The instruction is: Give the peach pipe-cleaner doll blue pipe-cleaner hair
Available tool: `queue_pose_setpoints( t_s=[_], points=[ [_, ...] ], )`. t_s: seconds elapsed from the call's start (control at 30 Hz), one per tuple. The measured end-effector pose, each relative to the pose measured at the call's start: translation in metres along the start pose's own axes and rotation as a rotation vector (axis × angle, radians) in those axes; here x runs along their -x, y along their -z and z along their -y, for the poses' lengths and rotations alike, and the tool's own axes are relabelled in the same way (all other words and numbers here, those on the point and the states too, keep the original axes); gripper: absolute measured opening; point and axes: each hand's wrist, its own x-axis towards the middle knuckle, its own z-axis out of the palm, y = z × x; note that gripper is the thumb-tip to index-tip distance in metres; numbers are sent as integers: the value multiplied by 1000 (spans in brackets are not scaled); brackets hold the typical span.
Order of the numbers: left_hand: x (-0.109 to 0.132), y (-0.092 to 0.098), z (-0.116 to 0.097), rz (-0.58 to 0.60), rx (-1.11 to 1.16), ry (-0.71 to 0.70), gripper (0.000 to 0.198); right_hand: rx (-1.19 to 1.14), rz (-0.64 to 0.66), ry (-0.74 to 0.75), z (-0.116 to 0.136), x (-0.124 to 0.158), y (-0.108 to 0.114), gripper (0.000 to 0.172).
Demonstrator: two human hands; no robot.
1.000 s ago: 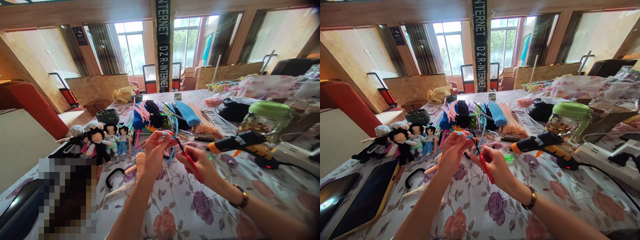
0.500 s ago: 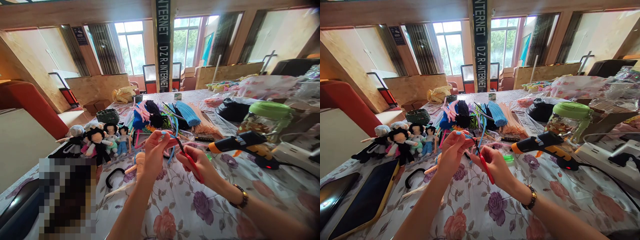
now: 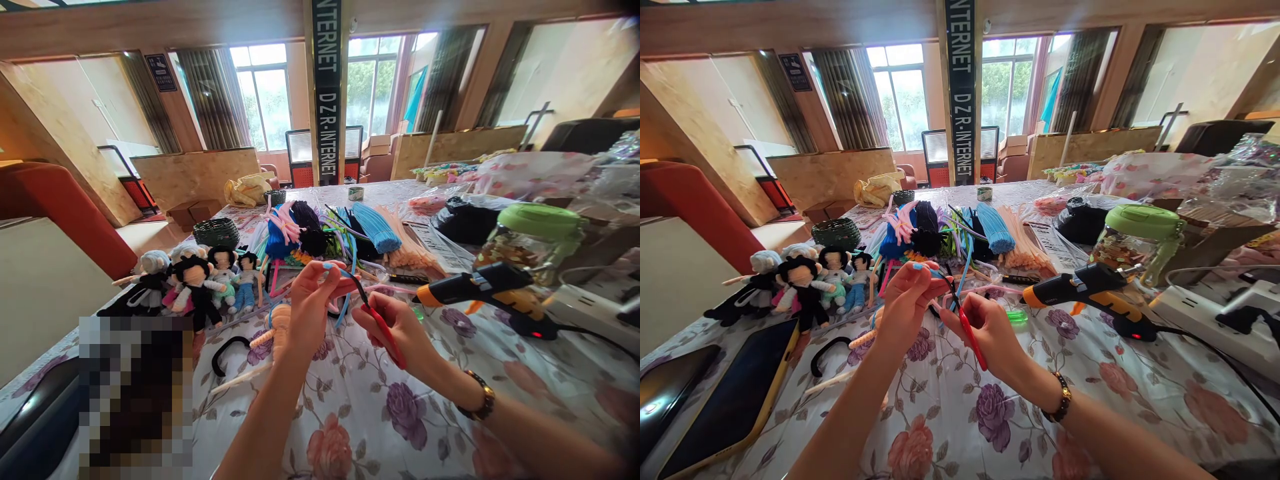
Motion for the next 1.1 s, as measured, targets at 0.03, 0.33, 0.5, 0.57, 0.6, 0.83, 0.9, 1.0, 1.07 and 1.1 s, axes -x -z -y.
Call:
queue_pose_setpoints(
  t_s=[0.03, 0.33, 0.5, 0.57, 0.6, 0.83, 0.9, 1.0, 1.07, 1.1],
  points=[
    [0, 0, 0, -1, 1, 3, 25, 1, 2, 5, -1, 0, 0, 46],
    [-1, -1, -2, -19, -9, 20, 27, -4, 7, 1, -2, 0, -1, 46],
    [0, -1, -2, -24, -27, 38, 28, -37, 11, -27, 1, 1, -1, 46],
    [0, -1, -2, -14, -30, 32, 27, -35, 12, -26, 1, 1, -1, 46],
    [0, 0, -1, -9, -25, 24, 27, -30, 12, -23, 1, 0, -1, 46],
    [1, -2, -3, 6, 15, 0, 24, 6, -1, 12, -3, 0, 1, 44],
    [1, -3, -3, 4, 14, 6, 24, 11, 10, 18, -3, 0, 1, 44],
    [1, -3, -3, 4, 0, 14, 23, 30, 0, 9, -2, 0, 1, 45],
    [0, -3, -3, 4, -12, 19, 21, 34, -10, 3, -2, 1, 1, 46],
    [0, -2, -3, 2, -19, 21, 21, 33, -10, 5, -2, 0, 1, 46]
  ],
)
